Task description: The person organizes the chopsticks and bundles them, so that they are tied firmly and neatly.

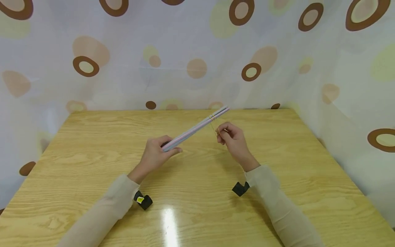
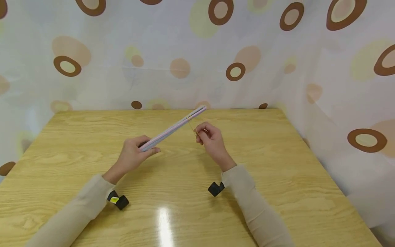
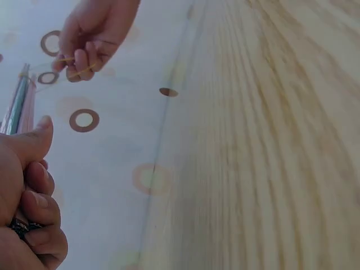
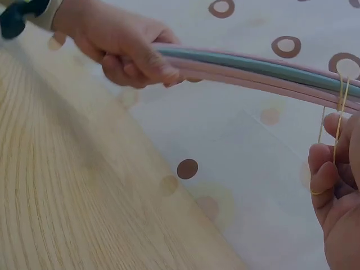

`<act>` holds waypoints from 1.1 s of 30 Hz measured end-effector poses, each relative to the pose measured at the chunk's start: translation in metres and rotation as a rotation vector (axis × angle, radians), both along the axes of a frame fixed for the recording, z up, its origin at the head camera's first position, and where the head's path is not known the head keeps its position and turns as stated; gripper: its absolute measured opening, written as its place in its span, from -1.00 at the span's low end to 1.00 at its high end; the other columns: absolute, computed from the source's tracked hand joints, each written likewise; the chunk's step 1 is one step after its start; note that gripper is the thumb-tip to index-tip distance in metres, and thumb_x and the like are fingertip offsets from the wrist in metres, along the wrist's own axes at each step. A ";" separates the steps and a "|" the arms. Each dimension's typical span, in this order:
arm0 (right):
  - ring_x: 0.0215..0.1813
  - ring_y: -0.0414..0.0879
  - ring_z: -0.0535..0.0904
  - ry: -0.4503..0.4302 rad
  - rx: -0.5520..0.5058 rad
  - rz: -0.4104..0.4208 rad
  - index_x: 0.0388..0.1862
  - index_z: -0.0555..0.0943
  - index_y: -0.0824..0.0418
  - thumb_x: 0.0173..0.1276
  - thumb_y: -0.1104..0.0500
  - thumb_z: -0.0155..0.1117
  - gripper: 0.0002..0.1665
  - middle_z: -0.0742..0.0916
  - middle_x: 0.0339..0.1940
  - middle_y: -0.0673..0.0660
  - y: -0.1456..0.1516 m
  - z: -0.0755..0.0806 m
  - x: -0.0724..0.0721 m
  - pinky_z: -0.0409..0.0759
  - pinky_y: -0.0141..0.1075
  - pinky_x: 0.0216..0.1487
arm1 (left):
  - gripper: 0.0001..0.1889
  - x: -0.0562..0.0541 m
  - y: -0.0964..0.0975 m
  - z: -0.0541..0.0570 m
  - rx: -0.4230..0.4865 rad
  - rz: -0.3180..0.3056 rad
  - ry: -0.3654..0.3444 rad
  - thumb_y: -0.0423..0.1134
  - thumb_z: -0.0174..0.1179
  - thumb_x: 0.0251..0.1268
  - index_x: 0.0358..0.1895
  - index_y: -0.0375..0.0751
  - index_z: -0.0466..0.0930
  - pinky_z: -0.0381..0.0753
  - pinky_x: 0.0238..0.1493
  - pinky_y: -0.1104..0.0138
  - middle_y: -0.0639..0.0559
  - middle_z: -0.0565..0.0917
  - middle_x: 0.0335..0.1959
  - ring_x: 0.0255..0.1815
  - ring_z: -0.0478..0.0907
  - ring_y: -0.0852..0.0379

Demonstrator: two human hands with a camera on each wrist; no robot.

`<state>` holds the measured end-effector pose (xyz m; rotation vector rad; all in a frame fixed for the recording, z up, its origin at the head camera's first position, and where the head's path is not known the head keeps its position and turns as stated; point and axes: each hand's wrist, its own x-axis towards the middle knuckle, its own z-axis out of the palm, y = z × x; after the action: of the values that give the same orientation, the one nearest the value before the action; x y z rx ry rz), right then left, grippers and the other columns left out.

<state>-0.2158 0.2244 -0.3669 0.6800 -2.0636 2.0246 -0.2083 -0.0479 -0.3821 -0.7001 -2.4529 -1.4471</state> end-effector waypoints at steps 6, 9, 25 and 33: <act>-0.36 -0.19 0.53 0.217 0.154 -0.034 -0.15 0.54 0.57 0.43 0.50 -0.03 -0.81 0.65 -0.21 -0.06 -0.006 -0.003 0.001 0.54 -0.41 -0.32 | -0.79 0.003 0.002 0.001 0.068 0.018 -0.180 -0.19 0.43 0.08 -0.29 -0.24 0.69 0.27 -0.62 0.39 0.00 0.49 -0.59 -0.63 0.27 0.19; -0.32 -0.16 0.53 0.264 0.243 -0.016 0.00 0.58 0.51 0.42 0.51 -0.05 -0.71 0.64 -0.20 0.06 -0.009 0.000 0.005 0.56 -0.39 -0.29 | -0.76 0.002 0.003 0.000 0.093 0.010 -0.260 -0.17 0.42 0.10 -0.22 -0.24 0.69 0.31 -0.60 0.39 0.00 0.49 -0.53 -0.60 0.31 0.17; -0.47 0.01 0.56 0.467 0.377 0.031 0.55 -0.09 -0.18 0.38 0.55 -0.02 -0.02 0.66 -0.24 0.36 -0.022 -0.005 0.005 0.55 -0.41 -0.41 | -0.72 0.006 0.008 0.000 0.160 0.011 -0.457 -0.16 0.36 0.18 -0.16 -0.29 0.64 0.26 -0.66 0.39 0.06 0.40 -0.64 -0.68 0.27 0.21; -0.38 -0.11 0.61 0.211 0.154 0.095 0.53 -0.52 -0.07 0.41 0.50 -0.01 0.13 0.68 -0.05 0.13 -0.022 -0.005 0.011 0.57 -0.41 -0.34 | -0.75 0.010 0.015 -0.001 0.149 0.021 -0.436 -0.18 0.38 0.16 -0.22 -0.29 0.65 0.28 -0.65 0.39 0.06 0.42 -0.64 -0.66 0.30 0.20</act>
<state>-0.2047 0.2024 -0.3723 0.9910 -2.1129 1.7642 -0.1979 -0.0330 -0.3830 -0.3537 -2.6023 -1.9200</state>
